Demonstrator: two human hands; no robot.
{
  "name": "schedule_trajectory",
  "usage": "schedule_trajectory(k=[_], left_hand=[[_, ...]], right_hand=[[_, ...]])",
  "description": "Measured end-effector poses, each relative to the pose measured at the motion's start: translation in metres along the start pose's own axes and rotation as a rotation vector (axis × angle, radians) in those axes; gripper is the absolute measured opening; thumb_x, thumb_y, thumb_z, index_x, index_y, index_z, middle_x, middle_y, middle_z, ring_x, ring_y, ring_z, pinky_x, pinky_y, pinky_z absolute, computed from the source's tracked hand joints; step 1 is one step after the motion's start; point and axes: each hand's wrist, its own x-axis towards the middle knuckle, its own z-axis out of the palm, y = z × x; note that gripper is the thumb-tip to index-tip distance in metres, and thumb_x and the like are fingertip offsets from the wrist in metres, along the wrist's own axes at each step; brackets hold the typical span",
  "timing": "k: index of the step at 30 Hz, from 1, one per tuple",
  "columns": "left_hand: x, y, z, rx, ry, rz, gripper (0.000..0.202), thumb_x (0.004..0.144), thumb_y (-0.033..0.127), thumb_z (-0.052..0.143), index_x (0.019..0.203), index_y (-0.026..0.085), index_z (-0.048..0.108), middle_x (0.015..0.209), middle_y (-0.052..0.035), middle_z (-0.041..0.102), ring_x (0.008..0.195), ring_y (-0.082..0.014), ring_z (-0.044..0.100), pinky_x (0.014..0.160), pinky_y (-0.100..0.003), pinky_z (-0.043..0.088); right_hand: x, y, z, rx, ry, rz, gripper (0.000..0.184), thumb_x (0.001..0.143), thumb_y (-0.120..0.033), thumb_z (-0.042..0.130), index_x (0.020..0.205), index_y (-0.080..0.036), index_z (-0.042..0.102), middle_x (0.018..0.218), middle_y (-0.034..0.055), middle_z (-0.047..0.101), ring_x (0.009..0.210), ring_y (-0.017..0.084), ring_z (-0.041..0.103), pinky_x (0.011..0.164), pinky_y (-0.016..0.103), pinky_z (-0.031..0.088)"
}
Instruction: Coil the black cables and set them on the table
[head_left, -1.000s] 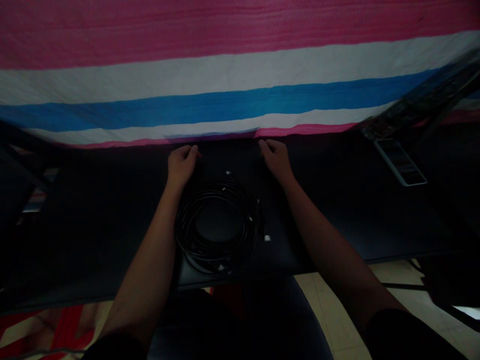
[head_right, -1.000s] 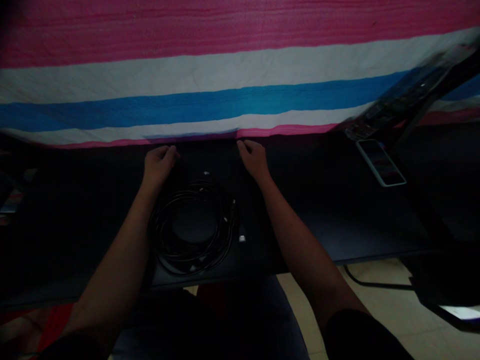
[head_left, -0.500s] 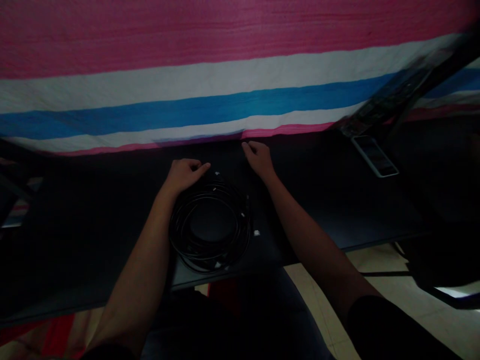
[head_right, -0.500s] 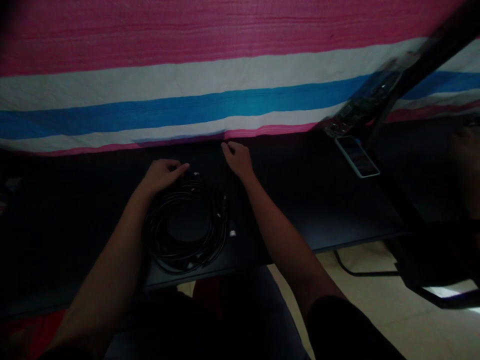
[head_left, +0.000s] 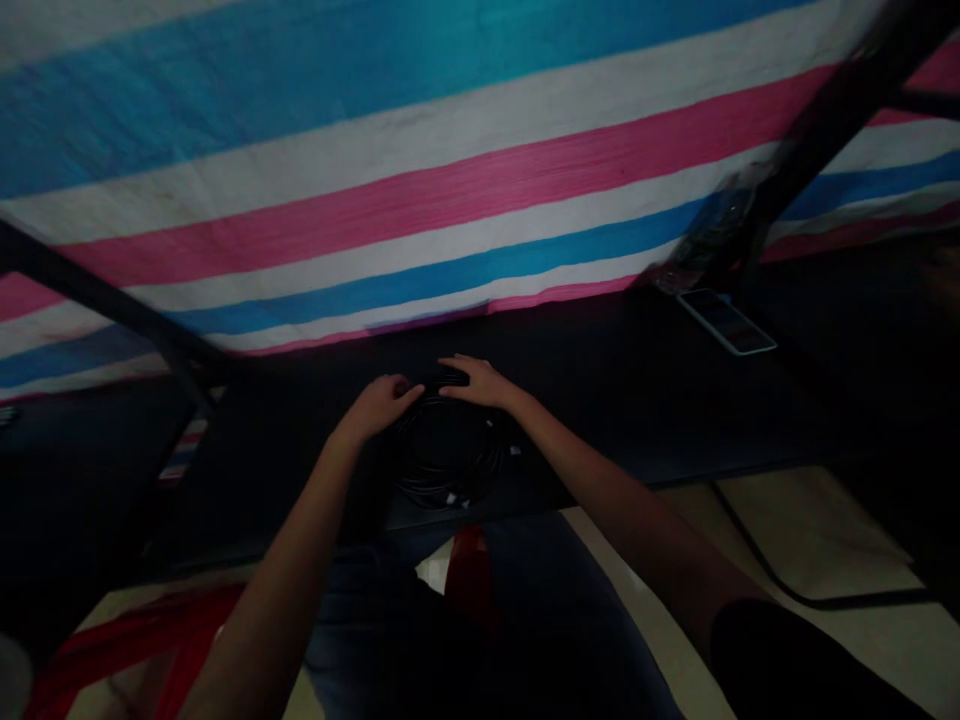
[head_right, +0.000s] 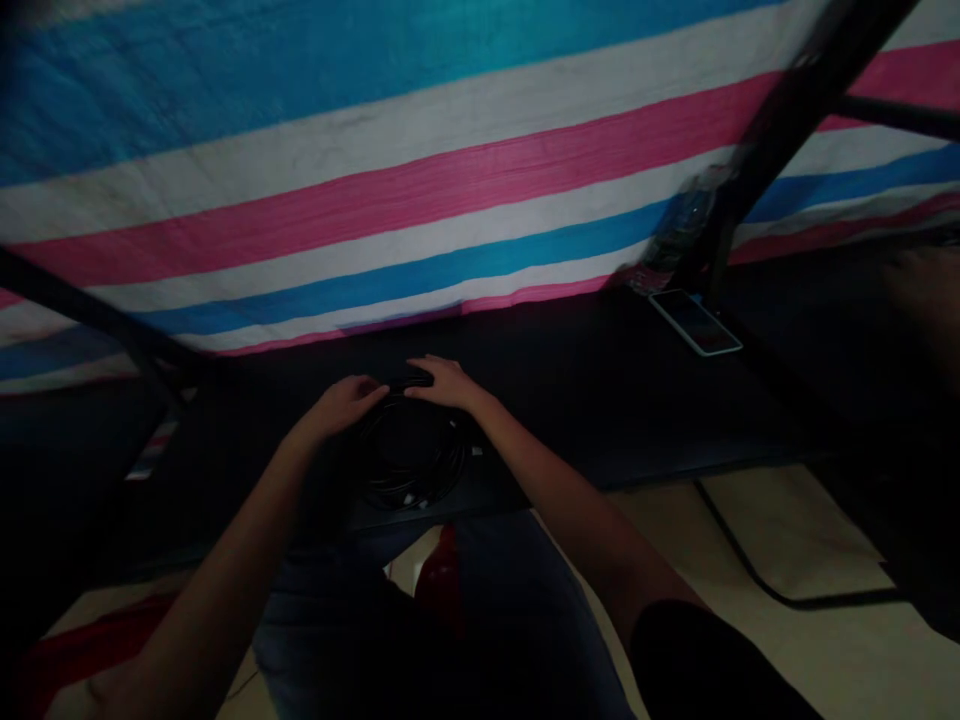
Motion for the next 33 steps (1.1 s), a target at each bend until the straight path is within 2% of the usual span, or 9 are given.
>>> schedule_trajectory(k=[4, 6, 9, 13, 16, 22, 27, 30, 33], left_hand=[[-0.048, -0.018, 0.015, 0.004, 0.24, -0.089, 0.037, 0.089, 0.051, 0.056, 0.092, 0.018, 0.073, 0.101, -0.0151, 0.072, 0.1, -0.0311, 0.067, 0.094, -0.044, 0.052], [-0.064, -0.022, 0.025, -0.033, 0.329, -0.131, 0.039, 0.096, 0.048, 0.047, 0.096, 0.018, 0.071, 0.1, -0.0155, 0.073, 0.098, -0.0305, 0.068, 0.091, -0.044, 0.054], [-0.08, -0.02, 0.041, -0.102, 0.413, -0.153, 0.04, 0.101, 0.044, 0.04, 0.114, 0.019, 0.068, 0.106, -0.0135, 0.075, 0.1, -0.0269, 0.072, 0.087, -0.04, 0.057], [-0.09, -0.008, 0.061, -0.111, 0.459, -0.128, 0.047, 0.087, 0.035, 0.066, 0.131, 0.018, 0.06, 0.127, -0.016, 0.07, 0.12, -0.0318, 0.065, 0.103, -0.047, 0.051], [-0.089, -0.003, 0.067, -0.082, 0.464, -0.114, 0.053, 0.08, 0.021, 0.068, 0.132, 0.018, 0.06, 0.131, -0.0166, 0.067, 0.125, -0.0357, 0.061, 0.108, -0.053, 0.046], [-0.072, -0.002, 0.053, -0.022, 0.457, -0.096, 0.033, 0.085, 0.02, 0.061, 0.118, 0.017, 0.064, 0.115, -0.0161, 0.071, 0.112, -0.033, 0.066, 0.099, -0.048, 0.051], [-0.057, 0.007, 0.033, 0.035, 0.497, -0.096, 0.02, 0.088, 0.023, 0.059, 0.106, 0.018, 0.064, 0.11, -0.0176, 0.07, 0.113, -0.037, 0.064, 0.098, -0.051, 0.049], [-0.055, 0.018, 0.018, 0.026, 0.521, -0.065, 0.019, 0.09, 0.022, 0.056, 0.107, 0.02, 0.063, 0.11, -0.0164, 0.07, 0.111, -0.0366, 0.065, 0.098, -0.05, 0.048], [-0.06, 0.03, 0.002, -0.019, 0.531, -0.006, 0.02, 0.092, 0.024, 0.056, 0.111, 0.021, 0.061, 0.112, -0.0142, 0.071, 0.108, -0.0337, 0.067, 0.095, -0.046, 0.05]], right_hand=[[0.0, 0.004, -0.001, 0.061, 0.102, 0.01, 0.042, 0.088, -0.019, 0.069, 0.13, -0.02, 0.069, 0.124, 0.0132, 0.074, 0.116, 0.024, 0.07, 0.107, 0.046, 0.05], [-0.005, 0.005, 0.0, 0.086, 0.172, 0.01, 0.037, 0.091, -0.02, 0.065, 0.128, -0.022, 0.069, 0.123, 0.0122, 0.075, 0.113, 0.023, 0.072, 0.104, 0.046, 0.053], [-0.027, 0.008, 0.002, 0.111, 0.268, 0.007, 0.033, 0.093, -0.025, 0.062, 0.125, -0.021, 0.07, 0.125, 0.0122, 0.074, 0.116, 0.024, 0.071, 0.104, 0.045, 0.054], [-0.069, 0.011, 0.008, 0.097, 0.401, 0.014, 0.036, 0.097, -0.034, 0.056, 0.128, -0.02, 0.067, 0.13, 0.0145, 0.07, 0.12, 0.026, 0.068, 0.104, 0.047, 0.054], [-0.089, 0.007, 0.013, 0.054, 0.444, -0.006, 0.035, 0.093, -0.037, 0.062, 0.124, -0.023, 0.07, 0.131, 0.0121, 0.07, 0.123, 0.027, 0.066, 0.109, 0.049, 0.049], [-0.094, -0.004, 0.017, -0.024, 0.435, -0.048, 0.042, 0.091, -0.035, 0.063, 0.131, -0.023, 0.067, 0.136, 0.0134, 0.067, 0.127, 0.029, 0.063, 0.113, 0.051, 0.045], [-0.095, -0.005, 0.02, -0.067, 0.411, -0.071, 0.05, 0.091, -0.038, 0.065, 0.139, -0.024, 0.062, 0.145, 0.0138, 0.061, 0.139, 0.031, 0.052, 0.118, 0.054, 0.038], [-0.096, -0.005, 0.021, -0.088, 0.42, -0.08, 0.052, 0.093, -0.041, 0.064, 0.142, -0.023, 0.059, 0.151, 0.015, 0.055, 0.145, 0.032, 0.044, 0.12, 0.055, 0.034], [-0.096, -0.005, 0.02, -0.09, 0.441, -0.078, 0.055, 0.094, -0.043, 0.062, 0.146, -0.025, 0.055, 0.152, 0.0144, 0.053, 0.145, 0.032, 0.044, 0.119, 0.057, 0.034]])
